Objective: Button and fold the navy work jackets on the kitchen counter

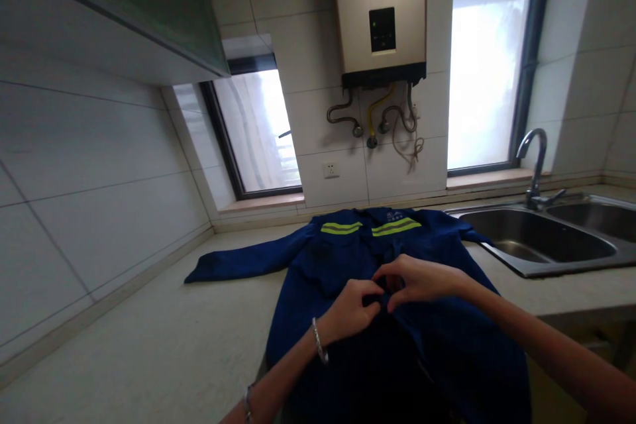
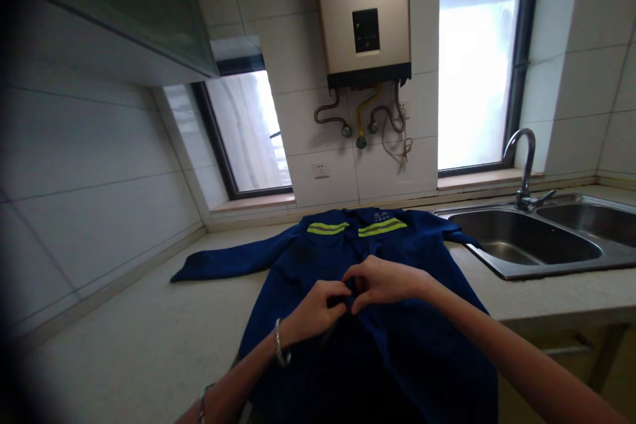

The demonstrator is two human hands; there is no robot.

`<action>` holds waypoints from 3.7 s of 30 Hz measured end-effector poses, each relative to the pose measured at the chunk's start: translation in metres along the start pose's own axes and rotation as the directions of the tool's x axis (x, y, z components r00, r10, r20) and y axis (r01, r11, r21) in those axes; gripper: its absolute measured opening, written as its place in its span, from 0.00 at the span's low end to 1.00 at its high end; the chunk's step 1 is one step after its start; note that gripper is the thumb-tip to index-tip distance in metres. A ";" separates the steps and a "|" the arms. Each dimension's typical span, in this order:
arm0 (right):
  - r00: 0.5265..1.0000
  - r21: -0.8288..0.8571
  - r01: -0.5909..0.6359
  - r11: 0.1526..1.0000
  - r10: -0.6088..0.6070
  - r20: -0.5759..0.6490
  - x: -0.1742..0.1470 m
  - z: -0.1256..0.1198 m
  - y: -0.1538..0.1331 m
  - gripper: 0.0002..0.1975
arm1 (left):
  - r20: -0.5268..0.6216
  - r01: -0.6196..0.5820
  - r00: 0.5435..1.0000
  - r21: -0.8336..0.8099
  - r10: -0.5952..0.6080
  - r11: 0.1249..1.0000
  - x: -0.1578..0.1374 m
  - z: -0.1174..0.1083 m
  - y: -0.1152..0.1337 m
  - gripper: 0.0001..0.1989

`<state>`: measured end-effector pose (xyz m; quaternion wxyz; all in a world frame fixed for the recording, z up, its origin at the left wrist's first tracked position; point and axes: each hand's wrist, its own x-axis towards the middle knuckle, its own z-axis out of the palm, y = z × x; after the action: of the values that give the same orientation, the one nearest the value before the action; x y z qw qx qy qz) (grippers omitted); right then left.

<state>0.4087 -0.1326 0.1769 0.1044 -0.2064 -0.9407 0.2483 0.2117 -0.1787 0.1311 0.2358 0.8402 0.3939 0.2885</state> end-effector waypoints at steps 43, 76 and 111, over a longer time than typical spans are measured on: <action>0.617 -0.285 0.154 0.946 -0.317 -0.720 -0.033 0.063 0.017 0.13 | 0.161 -0.020 0.986 -0.084 0.033 0.996 -0.008 -0.037 0.007 0.17; 0.939 0.328 0.175 0.928 -0.056 -0.340 -0.034 0.049 -0.007 0.18 | 0.371 0.009 0.928 -0.082 0.022 0.997 -0.011 -0.021 0.015 0.19; 0.673 0.282 -0.138 0.949 0.299 -0.676 -0.023 0.043 0.044 0.14 | -0.030 -0.309 0.931 0.467 0.364 0.828 -0.014 0.029 0.019 0.18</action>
<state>0.4310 -0.1259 0.1153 0.4495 -0.3856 -0.7639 0.2565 0.2341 -0.2057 0.1182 -0.0456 0.9094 0.3092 0.2744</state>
